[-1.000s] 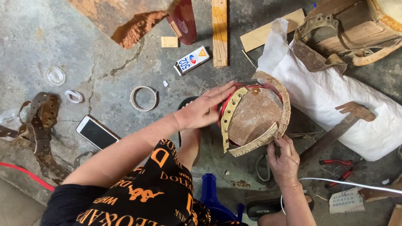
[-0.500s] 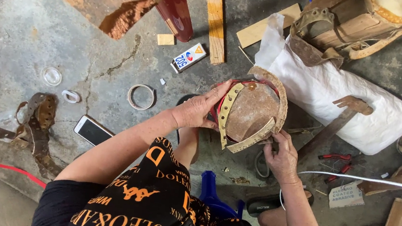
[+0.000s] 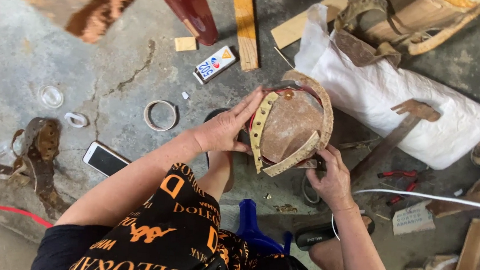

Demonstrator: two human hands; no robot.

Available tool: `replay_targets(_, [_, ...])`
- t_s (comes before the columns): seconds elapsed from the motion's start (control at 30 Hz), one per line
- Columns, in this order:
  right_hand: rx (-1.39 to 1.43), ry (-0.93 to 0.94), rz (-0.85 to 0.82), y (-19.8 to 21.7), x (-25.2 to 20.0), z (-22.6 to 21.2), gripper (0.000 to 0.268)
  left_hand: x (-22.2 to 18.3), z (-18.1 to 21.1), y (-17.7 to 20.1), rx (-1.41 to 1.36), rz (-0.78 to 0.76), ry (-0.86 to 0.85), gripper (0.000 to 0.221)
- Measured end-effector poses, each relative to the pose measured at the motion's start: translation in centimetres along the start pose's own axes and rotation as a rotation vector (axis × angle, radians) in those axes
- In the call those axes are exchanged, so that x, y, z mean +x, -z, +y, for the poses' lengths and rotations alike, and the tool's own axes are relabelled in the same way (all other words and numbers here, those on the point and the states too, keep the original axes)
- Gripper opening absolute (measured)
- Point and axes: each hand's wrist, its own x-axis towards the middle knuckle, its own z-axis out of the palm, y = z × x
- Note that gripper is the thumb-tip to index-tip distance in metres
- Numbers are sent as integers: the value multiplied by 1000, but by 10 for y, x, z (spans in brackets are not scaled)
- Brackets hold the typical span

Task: Applying adhesive and carefully attaching a decorative leather strip to the rim of a red drum shell.

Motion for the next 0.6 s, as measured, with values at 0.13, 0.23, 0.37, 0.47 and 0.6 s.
replay_targets(0.13, [-11,2,-6,-1,-4,7,49,-3,-13,-14,25,69,-91,141])
replay_targets(0.23, [30,-16,-38,8,1,2,50,-6,-10,-16,23,88,-97,138])
replay_targets(0.37, [21,-4,-82,18,9,-8,52,-9,-2,-17,60,102,-71,132])
replay_targets(0.47, [35,-41,-105,20,7,-7,49,-8,-9,-24,86,102,-43,137])
replay_targets(0.6, [115,-136,-114,21,7,-9,45,-10,-13,-29,64,133,-46,138])
